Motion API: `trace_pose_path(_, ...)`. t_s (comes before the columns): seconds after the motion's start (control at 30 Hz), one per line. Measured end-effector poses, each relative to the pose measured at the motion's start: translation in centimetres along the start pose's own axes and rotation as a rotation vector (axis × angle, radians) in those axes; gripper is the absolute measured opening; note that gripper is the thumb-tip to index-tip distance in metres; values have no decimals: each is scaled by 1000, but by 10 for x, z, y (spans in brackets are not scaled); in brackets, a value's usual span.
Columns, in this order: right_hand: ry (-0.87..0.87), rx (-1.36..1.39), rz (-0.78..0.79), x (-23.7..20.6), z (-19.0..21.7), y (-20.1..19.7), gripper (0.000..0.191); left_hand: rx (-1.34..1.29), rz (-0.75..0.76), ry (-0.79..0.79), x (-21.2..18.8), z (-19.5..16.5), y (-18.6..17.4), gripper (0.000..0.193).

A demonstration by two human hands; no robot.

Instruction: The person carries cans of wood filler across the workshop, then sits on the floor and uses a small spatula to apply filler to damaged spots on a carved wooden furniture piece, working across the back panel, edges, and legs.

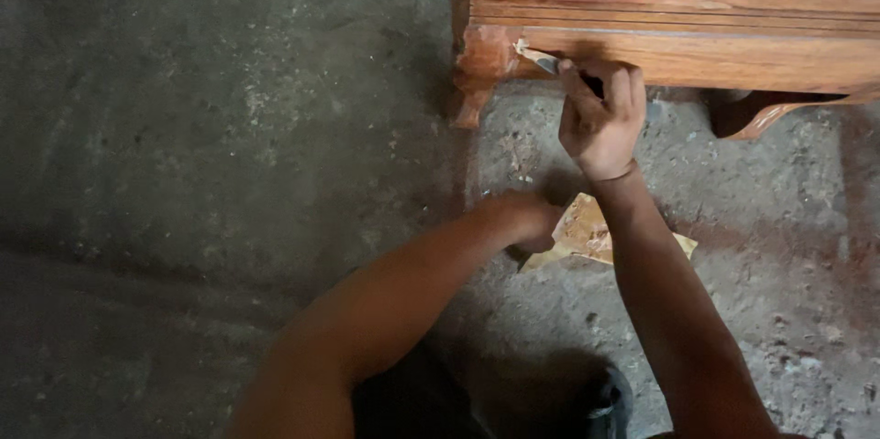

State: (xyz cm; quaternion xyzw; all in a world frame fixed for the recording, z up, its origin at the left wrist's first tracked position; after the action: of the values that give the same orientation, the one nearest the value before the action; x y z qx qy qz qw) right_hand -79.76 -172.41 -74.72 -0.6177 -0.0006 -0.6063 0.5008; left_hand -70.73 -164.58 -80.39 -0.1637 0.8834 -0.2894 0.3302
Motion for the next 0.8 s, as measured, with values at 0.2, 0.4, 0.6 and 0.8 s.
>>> trace_pose_path(0.2,-74,-32,29,4,3,10,42,54,94,-64,24,8,14,49)
trace_pose_path(0.4,-105,-48,53,2,1,10,40,21,39,-19,21,15,16,44)
trace_pose_path(0.6,21,-16,24,3,2,9,40,12,8,3,13,9,9,40)
trace_pose_path(0.8,-5,-47,113,1,6,15,44,42,44,-9,13,9,10,39)
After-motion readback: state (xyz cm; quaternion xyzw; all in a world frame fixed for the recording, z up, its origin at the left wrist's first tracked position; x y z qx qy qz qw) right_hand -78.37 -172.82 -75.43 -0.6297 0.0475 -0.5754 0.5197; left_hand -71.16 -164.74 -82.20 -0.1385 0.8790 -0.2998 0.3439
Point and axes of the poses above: each hand's wrist, its own x-axis towards the middle knuckle, its own y-axis out of the palm, z = x × y, the point moved 2 cm from there along x, towards the middle knuckle, and after that the axes turned 11 degrees about y, right-handed, at the moved point
